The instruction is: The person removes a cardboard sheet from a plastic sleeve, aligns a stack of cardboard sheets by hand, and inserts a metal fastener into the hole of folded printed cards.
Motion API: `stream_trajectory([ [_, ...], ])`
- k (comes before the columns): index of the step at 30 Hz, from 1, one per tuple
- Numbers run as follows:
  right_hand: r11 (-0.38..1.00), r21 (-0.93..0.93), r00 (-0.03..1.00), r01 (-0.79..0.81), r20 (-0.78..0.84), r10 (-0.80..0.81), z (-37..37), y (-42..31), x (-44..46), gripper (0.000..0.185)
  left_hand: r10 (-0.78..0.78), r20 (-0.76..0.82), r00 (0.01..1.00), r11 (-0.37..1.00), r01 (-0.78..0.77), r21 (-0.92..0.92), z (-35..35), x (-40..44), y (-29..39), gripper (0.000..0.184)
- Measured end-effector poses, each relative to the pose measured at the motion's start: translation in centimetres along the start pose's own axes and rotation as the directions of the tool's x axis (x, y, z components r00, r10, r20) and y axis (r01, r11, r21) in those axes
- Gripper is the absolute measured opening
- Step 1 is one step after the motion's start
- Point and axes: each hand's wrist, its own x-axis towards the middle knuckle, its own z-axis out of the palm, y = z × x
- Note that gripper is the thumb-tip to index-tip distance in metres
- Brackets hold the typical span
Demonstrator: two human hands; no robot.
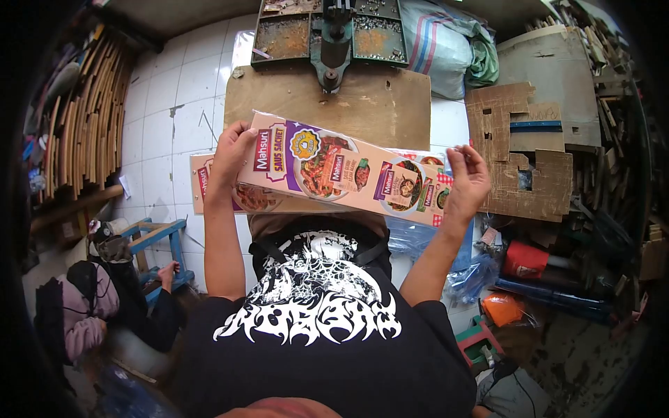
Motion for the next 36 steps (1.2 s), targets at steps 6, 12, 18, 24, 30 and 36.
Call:
stream_trajectory([
  [6, 0.994, -0.017, 0.901, -0.104, 0.421, 0.101, 10.3, -1.0, -4.3, 0.015, -0.006, 0.137, 0.99, 0.998, 0.014, -0.056, 0.7, 1.6, -0.6, 0.023],
  [12, 0.994, -0.107, 0.739, -0.029, 0.667, 0.093, 14.1, 2.4, -5.2, 0.015, 0.061, 0.216, 0.974, 0.994, -0.04, -0.099, 0.2, 1.6, -1.5, 0.028],
  [18, 0.984, -0.088, 0.703, -0.154, 0.69, 0.172, 16.2, 3.6, -5.7, 0.024, 0.096, 0.201, 0.975, 0.995, -0.086, -0.056, 0.0, 1.5, -1.5, 0.031],
  [24, 0.952, -0.067, 0.671, -0.298, 0.695, 0.259, 16.7, 3.9, -5.8, 0.027, 0.133, 0.19, 0.973, 0.991, -0.128, -0.037, 0.2, 1.0, -1.5, 0.033],
  [30, 0.976, -0.077, 0.675, -0.203, 0.711, 0.196, 16.9, 4.0, -5.6, 0.02, 0.158, 0.223, 0.962, 0.987, -0.143, -0.078, -0.2, 1.2, -2.0, 0.038],
  [36, 0.93, -0.117, 0.572, 0.349, 0.813, -0.112, 19.3, 3.2, -5.2, 0.017, 0.105, 0.25, 0.963, 0.992, -0.083, -0.098, -0.1, 1.2, -1.7, 0.041],
])
